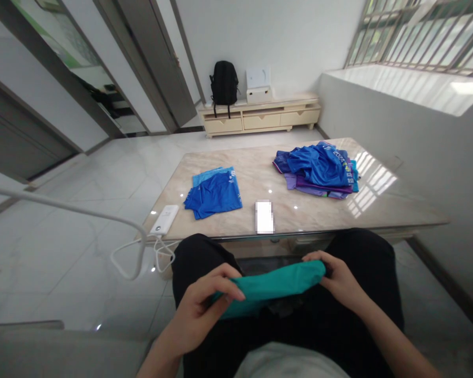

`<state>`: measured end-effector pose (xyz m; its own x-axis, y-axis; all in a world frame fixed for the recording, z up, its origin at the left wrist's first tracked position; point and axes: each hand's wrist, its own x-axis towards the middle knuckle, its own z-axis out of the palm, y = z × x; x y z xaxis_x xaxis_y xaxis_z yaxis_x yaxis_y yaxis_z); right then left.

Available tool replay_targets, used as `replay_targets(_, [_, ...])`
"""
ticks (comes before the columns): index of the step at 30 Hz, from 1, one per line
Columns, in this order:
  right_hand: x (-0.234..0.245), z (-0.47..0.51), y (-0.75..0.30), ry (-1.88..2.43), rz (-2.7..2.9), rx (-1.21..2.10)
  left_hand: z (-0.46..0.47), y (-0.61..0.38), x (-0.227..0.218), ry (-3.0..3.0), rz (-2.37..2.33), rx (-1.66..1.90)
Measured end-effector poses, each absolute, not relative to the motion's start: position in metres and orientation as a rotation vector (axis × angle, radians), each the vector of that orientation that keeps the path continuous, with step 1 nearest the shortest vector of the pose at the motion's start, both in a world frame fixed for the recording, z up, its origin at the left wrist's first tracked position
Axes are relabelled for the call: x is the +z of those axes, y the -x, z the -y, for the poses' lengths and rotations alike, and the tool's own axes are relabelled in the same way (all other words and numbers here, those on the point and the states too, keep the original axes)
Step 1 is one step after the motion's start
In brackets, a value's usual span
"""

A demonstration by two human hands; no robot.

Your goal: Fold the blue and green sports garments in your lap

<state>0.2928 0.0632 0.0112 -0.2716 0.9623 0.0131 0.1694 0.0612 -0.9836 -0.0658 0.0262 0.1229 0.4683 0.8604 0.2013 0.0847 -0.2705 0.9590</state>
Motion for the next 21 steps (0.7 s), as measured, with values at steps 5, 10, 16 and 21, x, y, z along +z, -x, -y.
replay_targets(5, [0.009,-0.06,-0.3,1.109,1.255,1.332,-0.03,0.071,0.122,-1.666,-0.962,1.0])
replay_targets(10, [0.013,-0.057,-0.289,1.05,0.89,1.586,-0.029,0.07,0.118,-1.661,-1.003,0.983])
replay_targets(16, [0.02,-0.062,-0.282,1.04,0.735,1.627,-0.028,0.064,0.12,-1.71,-0.982,0.955])
replay_targets(21, [0.019,-0.061,-0.285,1.101,0.921,1.572,-0.029,0.063,0.12,-1.721,-0.951,0.944])
